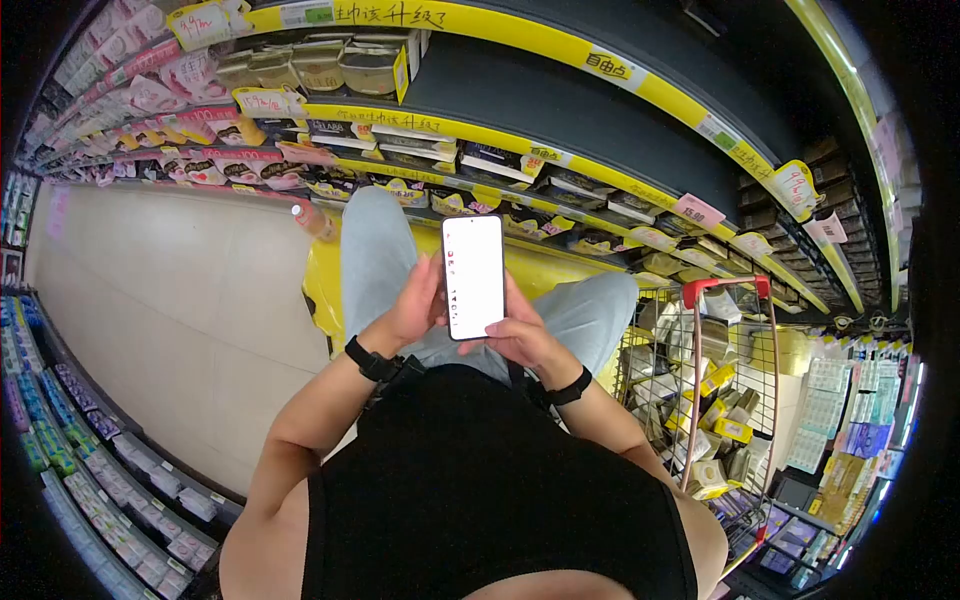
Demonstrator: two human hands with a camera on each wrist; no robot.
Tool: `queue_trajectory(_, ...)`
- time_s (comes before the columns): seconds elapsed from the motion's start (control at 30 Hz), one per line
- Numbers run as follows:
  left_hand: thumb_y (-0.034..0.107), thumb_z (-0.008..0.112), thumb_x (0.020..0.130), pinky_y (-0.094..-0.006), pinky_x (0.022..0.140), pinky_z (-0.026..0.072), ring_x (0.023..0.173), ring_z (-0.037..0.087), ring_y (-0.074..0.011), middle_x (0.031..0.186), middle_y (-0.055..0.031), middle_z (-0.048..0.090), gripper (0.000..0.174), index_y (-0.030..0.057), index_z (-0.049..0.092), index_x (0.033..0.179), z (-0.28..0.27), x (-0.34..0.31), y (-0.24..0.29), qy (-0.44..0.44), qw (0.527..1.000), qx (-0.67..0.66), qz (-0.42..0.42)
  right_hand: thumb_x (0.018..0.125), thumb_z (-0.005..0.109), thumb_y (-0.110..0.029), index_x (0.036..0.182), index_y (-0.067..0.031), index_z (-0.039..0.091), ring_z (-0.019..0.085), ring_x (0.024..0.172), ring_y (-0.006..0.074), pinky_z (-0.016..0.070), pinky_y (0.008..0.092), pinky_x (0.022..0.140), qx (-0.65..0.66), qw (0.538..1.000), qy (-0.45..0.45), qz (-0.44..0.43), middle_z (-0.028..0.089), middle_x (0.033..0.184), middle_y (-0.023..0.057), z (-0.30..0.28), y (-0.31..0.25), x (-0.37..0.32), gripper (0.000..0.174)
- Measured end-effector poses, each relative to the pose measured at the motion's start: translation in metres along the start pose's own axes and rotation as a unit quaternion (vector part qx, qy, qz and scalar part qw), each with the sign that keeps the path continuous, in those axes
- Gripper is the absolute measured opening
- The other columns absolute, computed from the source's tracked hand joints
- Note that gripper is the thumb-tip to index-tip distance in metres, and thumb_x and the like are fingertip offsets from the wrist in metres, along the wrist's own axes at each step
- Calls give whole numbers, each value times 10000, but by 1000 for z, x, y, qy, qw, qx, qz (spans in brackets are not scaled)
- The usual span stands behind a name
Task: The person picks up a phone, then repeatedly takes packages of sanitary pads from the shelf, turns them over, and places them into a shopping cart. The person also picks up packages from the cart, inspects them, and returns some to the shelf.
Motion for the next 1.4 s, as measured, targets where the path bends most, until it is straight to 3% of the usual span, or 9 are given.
queue_trajectory(0.17, 740, 78, 935, -253, 793, 560, 1156, 606, -183, 1286, -121, 598, 916, 46, 402, 1439, 22, 3, 6, 13, 988, -153, -25, 848, 655, -16, 1565, -202, -21, 546, 1229, 348, 580, 492, 864, -61, 998, -25, 4, 402, 1450, 145, 5, 9, -4, 1002)
queue_trajectory(0.47, 662, 106, 982, -508, 1069, 411, 1219, 543, -368, 1254, -186, 588, 824, 34, 410, 1421, 18, -6, 4, -6, 965, -261, 17, 924, 582, -21, 1559, -202, -45, 528, 1253, 303, 552, 512, 930, -140, 986, 18, 84, 364, 1468, 102, 3, 28, 0, 910)
queue_trajectory(0.67, 696, 114, 967, -457, 1031, 456, 1149, 598, -339, 1200, -180, 621, 864, 11, 507, 1317, 5, -16, 3, 3, 958, -285, 18, 1036, 434, -198, 1535, -44, 153, 514, 1233, 223, 513, 451, 977, -60, 991, 27, 117, 443, 1390, 107, 1, 37, 8, 593)
queue_trajectory(0.77, 786, 175, 903, -533, 950, 501, 1129, 600, -401, 1138, -185, 631, 908, 55, 476, 1348, -20, -37, -1, 14, 923, -383, -25, 1040, 451, -220, 1457, 1, 361, 544, 1192, 194, 467, 356, 986, -430, 898, -66, 65, 538, 1285, 119, -6, 32, 10, 480)
queue_trajectory(0.83, 817, 163, 878, -535, 860, 551, 972, 664, -405, 1120, -193, 637, 945, 50, 502, 1312, -40, -55, -8, 73, 925, -372, -31, 1036, 475, -236, 1434, -23, 410, 561, 1140, 182, 462, 338, 972, -416, 896, -114, 100, 577, 1239, 111, -7, 36, 17, 456)
queue_trajectory(0.97, 816, 153, 878, -479, 740, 590, 851, 686, -341, 1079, -172, 636, 949, 40, 496, 1303, -67, -109, -6, 227, 937, -266, -8, 1012, 534, -188, 1411, -44, 453, 542, 1123, 149, 443, 314, 967, -389, 891, -155, 177, 580, 1242, 87, -17, 43, 24, 433)
queue_trajectory(1.1, 419, 522, 979, -404, 701, 580, 732, 659, -252, 969, -125, 605, 554, 50, 395, 1372, -98, -182, -8, 337, 935, -48, -100, 992, 572, -155, 1291, -31, 529, 569, 1015, 111, 475, 271, 893, -373, 907, -64, 183, 619, 1124, 50, -35, 47, 26, 327)
queue_trajectory(1.23, 162, 651, 872, -325, 685, 522, 721, 613, -186, 861, -123, 566, 579, 161, 383, 1386, -92, -240, -5, 240, 844, 326, -352, 980, 602, -188, 1204, -27, 565, 572, 911, 109, 484, 269, 825, -376, 914, -3, 155, 620, 1021, 35, -60, 60, 31, 278)
queue_trajectory(1.4, 81, 643, 811, -436, 708, 519, 728, 623, -343, 1029, -179, 596, 627, 149, 408, 1388, -56, -280, -32, 90, 802, 540, -239, 960, 633, -216, 1156, -17, 582, 571, 869, 116, 483, 271, 793, -400, 907, -24, 131, 619, 954, 34, -50, 73, 38, 284)
Point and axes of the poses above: each hand's wrist, its own x-axis towards the middle knuckle, its own z-axis out of the palm, y = z × x, the point moved 1 cm from there along x, towards the middle knuckle
